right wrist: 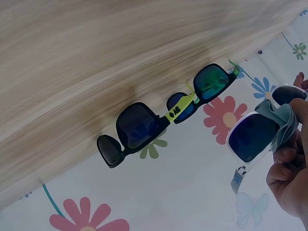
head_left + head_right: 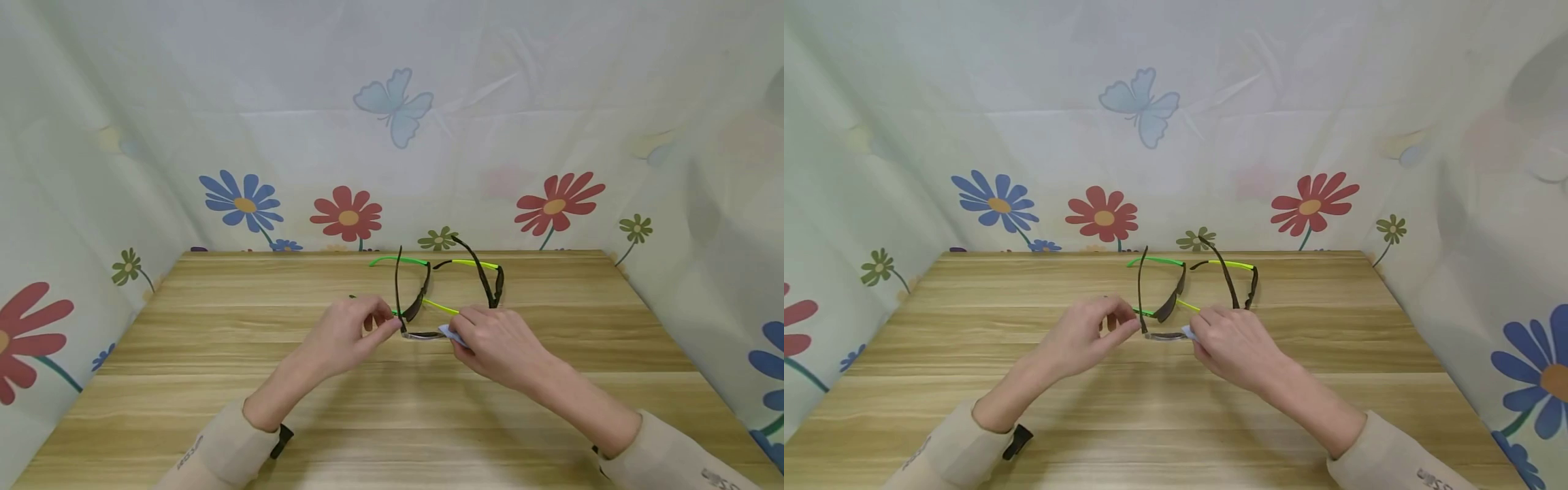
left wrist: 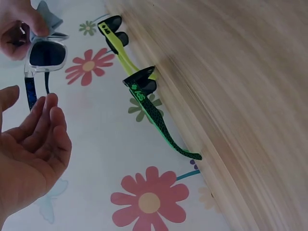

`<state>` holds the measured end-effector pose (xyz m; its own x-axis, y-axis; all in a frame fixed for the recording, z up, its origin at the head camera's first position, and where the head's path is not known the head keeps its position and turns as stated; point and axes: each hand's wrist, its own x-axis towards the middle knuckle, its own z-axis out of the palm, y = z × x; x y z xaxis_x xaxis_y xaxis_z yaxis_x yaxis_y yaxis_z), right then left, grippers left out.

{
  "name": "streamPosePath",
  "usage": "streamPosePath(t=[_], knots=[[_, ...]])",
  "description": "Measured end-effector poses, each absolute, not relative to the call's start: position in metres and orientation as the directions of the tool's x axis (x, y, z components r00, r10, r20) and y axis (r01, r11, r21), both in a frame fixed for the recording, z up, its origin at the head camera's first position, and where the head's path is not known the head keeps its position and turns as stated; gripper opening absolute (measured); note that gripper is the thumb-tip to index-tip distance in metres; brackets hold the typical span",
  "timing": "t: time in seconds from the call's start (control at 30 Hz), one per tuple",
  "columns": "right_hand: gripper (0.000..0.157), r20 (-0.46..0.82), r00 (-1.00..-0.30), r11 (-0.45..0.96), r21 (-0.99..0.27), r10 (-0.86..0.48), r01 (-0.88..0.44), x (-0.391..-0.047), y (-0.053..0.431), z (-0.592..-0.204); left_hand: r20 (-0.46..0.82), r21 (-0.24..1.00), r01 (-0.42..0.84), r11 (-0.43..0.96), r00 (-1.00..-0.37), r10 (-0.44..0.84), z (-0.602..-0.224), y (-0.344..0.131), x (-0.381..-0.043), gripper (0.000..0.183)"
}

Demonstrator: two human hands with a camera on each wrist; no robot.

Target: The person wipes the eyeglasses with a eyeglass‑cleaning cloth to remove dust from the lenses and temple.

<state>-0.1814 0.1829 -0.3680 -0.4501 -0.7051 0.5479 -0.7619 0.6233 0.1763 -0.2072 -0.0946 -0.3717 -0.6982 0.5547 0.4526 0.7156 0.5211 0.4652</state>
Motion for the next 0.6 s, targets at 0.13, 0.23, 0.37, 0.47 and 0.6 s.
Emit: streamPosePath(t=[0.13,0.23,0.37,0.47,0.6], knots=[[0.024,0.558,-0.447,0.629,0.182,-0.699,-0.756,-0.1808,0.1811,-0.3675,0.403,0.518,0.696,0.497,-0.711,0.576,-0.3712,-0.0934,-0.2077,0.011],[0.025,0.564,-0.445,0.633,0.187,-0.695,-0.751,-0.1804,0.1799,-0.3667,0.4,0.544,0.697,0.467,-0.705,0.586,-0.3712,-0.0921,-0.2086,0.01],[0.025,0.572,-0.441,0.637,0.195,-0.691,-0.746,-0.1805,0.1788,-0.3659,0.402,0.575,0.689,0.441,-0.707,0.581,-0.3716,-0.091,-0.2095,0.009],[0.025,0.58,-0.427,0.634,0.211,-0.694,-0.744,-0.1812,0.1782,-0.3661,0.378,0.62,0.655,0.433,-0.732,0.566,-0.3718,-0.0906,-0.2093,0.008],[0.024,0.592,-0.403,0.628,0.237,-0.699,-0.742,-0.1824,0.1774,-0.3663,0.33,0.689,0.593,0.418,-0.769,0.547,-0.3714,-0.0905,-0.2085,0.008]])
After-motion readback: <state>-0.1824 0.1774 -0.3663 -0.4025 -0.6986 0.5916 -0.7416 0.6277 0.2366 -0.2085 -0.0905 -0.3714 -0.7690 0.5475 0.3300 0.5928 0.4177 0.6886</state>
